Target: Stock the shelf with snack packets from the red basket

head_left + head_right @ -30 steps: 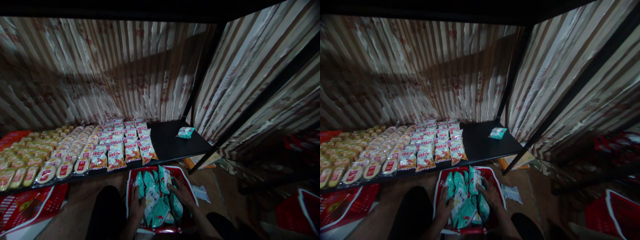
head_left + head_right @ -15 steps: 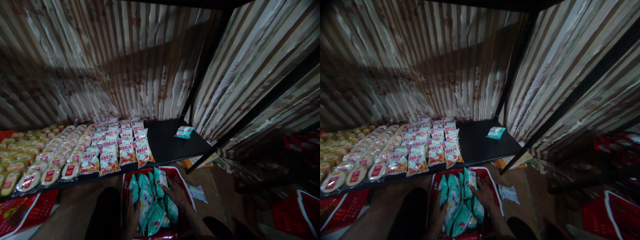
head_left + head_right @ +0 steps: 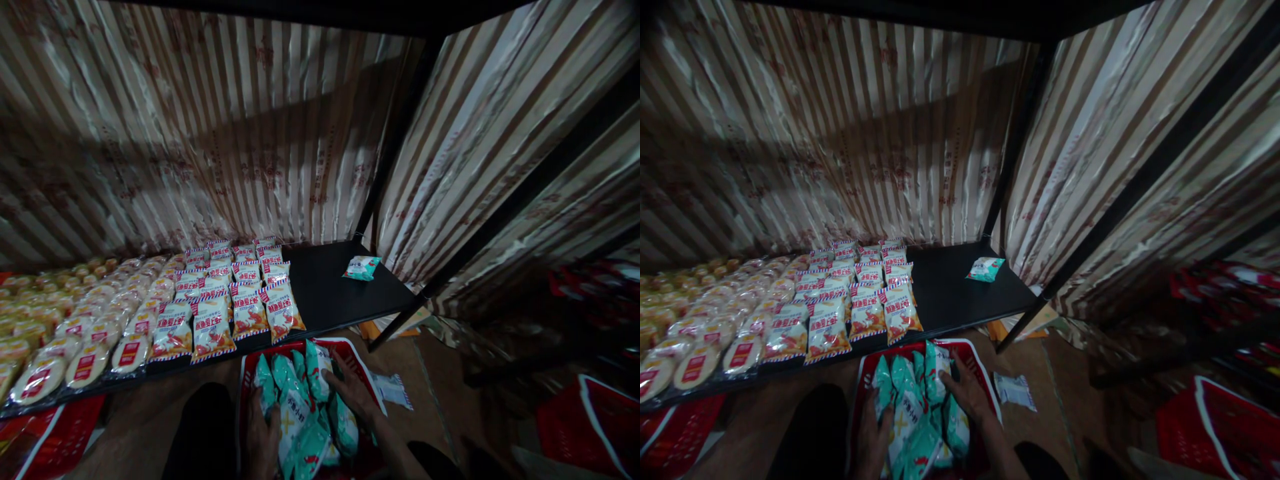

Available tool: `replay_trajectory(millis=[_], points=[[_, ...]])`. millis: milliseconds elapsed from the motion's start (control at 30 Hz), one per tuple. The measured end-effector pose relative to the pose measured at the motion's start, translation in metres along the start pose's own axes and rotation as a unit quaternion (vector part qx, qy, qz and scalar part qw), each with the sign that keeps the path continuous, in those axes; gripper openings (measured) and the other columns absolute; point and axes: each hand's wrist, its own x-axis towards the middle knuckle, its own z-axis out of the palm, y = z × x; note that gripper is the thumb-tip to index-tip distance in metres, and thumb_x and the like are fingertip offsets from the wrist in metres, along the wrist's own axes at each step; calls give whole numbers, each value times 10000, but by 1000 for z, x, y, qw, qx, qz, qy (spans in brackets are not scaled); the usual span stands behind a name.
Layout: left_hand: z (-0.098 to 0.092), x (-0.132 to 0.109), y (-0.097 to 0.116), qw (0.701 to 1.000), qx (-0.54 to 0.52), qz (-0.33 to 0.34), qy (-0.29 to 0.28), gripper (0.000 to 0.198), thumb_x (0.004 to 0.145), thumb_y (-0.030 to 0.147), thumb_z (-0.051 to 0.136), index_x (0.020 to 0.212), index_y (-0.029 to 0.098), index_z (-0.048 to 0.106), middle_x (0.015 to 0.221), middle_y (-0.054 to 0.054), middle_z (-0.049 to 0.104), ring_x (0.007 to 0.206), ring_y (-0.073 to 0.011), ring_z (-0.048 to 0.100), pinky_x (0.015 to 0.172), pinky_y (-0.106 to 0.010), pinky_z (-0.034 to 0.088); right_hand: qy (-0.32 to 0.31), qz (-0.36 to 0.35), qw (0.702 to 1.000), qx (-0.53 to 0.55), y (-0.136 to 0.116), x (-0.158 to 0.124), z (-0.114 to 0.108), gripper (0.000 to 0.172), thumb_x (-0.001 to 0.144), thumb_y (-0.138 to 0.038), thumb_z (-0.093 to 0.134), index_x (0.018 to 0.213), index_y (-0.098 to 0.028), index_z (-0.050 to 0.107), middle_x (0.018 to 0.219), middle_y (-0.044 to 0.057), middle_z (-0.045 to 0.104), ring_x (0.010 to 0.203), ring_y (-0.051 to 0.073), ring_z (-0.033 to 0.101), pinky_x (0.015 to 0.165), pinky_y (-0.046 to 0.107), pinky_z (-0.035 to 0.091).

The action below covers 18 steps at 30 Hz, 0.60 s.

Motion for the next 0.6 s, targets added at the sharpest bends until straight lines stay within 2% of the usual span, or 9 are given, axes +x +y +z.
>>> replay_trajectory(millis=[100, 267, 400, 500, 600], points=[[-1, 1, 3, 999, 2, 28, 17, 571, 811, 436, 405, 1276, 111, 474, 1362, -157, 506, 1295, -240, 449, 1096, -335, 341, -28, -4, 1000, 4, -5, 2, -3, 809, 803, -630, 444, 1466, -191, 296, 1430, 96, 466, 1323, 281, 427, 1080, 433, 336], [-3, -1, 2, 998, 3, 65, 17, 600, 809, 499, 429, 1276, 131, 502, 1340, -151, 527, 1268, -275, 469, 1083, -404, 364, -57, -147, 986, -55, -34, -10, 8, 800, 763, -596, 560, 1437, -208, 372, 1422, 117, 471, 1298, 298, 455, 1081, 425, 336], [-4, -9, 3, 993, 14, 117, 2, 561, 832, 490, 418, 1265, 154, 536, 1375, -137, 503, 1299, -279, 433, 1098, -430, 344, -90, -183, 975, -90, -53, -17, 18, 732, 812, -501, 530, 1451, -199, 339, 1448, 117, 438, 1316, 277, 434, 1075, 408, 347], [-4, -8, 6, 990, 35, 134, 27, 536, 820, 464, 433, 1243, 160, 559, 1412, -133, 464, 1335, -288, 386, 1120, -449, 305, -16, -157, 978, -138, -50, -19, 13, 640, 831, -469, 515, 1406, -202, 429, 1469, 101, 413, 1358, 286, 364, 1113, 424, 282], [-5, -1, 4, 991, 57, 109, 46, 554, 788, 413, 471, 1279, 160, 521, 1421, -130, 454, 1347, -286, 372, 1126, -438, 296, 92, -64, 978, -177, -31, -19, 3, 610, 832, -521, 494, 1368, -228, 484, 1472, 88, 409, 1372, 315, 329, 1126, 454, 240]])
